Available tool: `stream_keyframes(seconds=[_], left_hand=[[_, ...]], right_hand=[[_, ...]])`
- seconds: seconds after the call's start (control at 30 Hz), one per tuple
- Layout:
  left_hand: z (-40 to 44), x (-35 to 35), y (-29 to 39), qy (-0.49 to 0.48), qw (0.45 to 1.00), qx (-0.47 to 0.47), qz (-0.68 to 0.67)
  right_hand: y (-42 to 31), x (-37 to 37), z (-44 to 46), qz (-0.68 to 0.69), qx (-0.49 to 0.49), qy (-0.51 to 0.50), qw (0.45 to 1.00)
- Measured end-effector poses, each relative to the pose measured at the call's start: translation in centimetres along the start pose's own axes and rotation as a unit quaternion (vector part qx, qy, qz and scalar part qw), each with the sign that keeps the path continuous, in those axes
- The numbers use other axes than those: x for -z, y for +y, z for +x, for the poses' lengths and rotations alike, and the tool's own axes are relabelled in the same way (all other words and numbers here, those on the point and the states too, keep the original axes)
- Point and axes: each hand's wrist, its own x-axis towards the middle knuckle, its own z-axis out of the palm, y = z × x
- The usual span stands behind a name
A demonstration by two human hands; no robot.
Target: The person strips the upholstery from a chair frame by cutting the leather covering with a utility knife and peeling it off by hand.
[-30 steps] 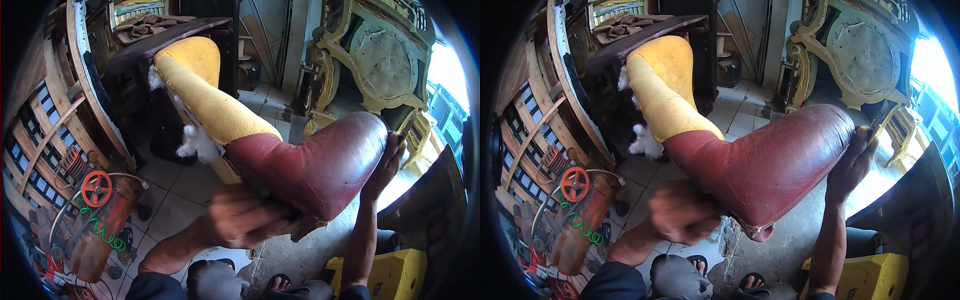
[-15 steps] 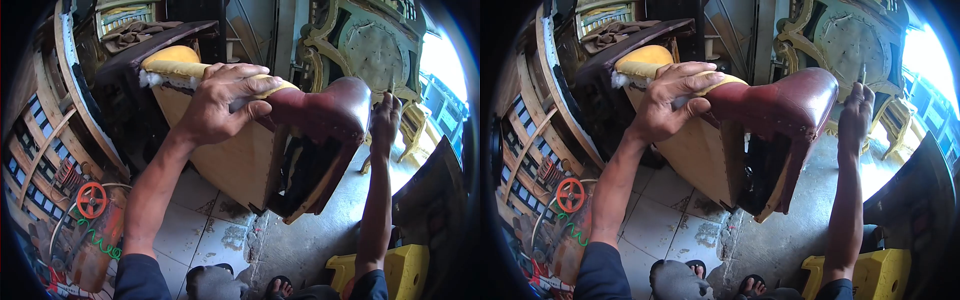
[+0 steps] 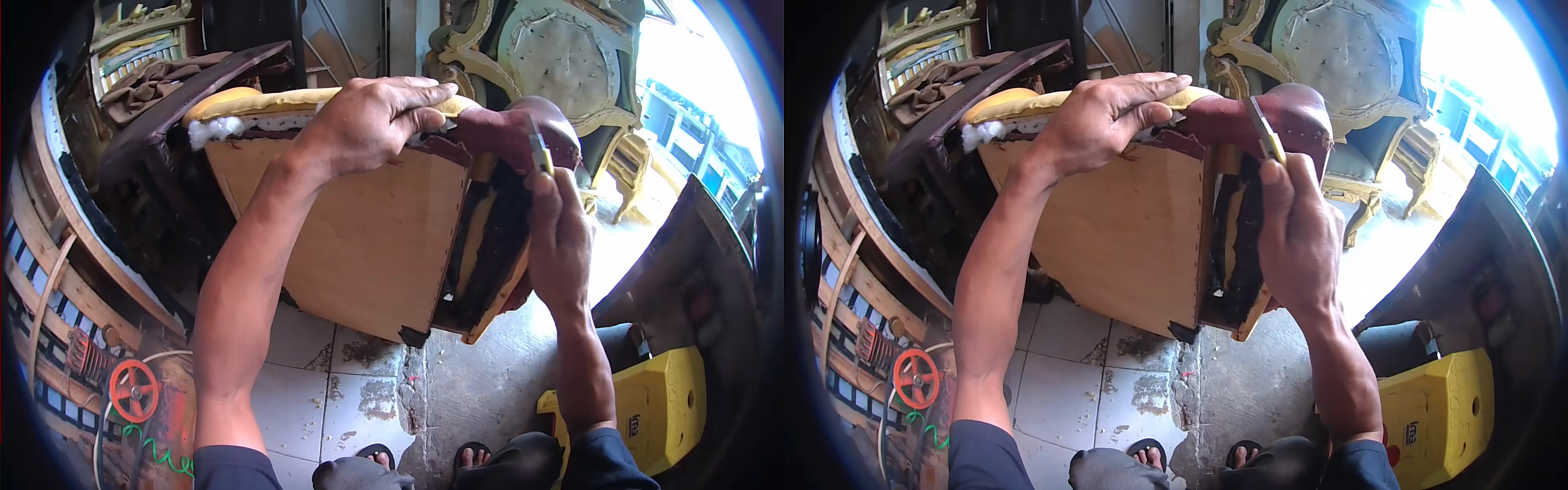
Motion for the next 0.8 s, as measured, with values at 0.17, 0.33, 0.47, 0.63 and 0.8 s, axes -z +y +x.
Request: stream_keyframes(seconds=[0.17, 0.33, 0.47, 0.63, 0.8], left_hand=[[1.7, -0.5, -0.9, -0.034, 0.996, 0.053, -0.063], [3.3, -2.2, -1.9, -0.057, 0.996, 0.067, -0.015], [4.0, -3.4, -2.9, -0.027, 0.998, 0.054, 0.02], [4.5, -4.3, -3.5, -0.035, 0.997, 0.065, 0.015], [4.5, -4.6, -3.6, -0.018, 0.998, 0.067, 0.014]], right_hand=[[0.8, -1.8, 1.7, -0.08, 0.037, -0.009, 0.996], [0.4, -2.7, 3.6, -0.192, 0.055, -0.055, 0.978], [2.0, -3.1, 4.5, -0.248, 0.043, -0.044, 0.967], [3.5, -3.5, 5.6, -0.256, 0.04, -0.068, 0.963], [3.0, -3.5, 6.9, -0.272, 0.018, -0.075, 0.959]])
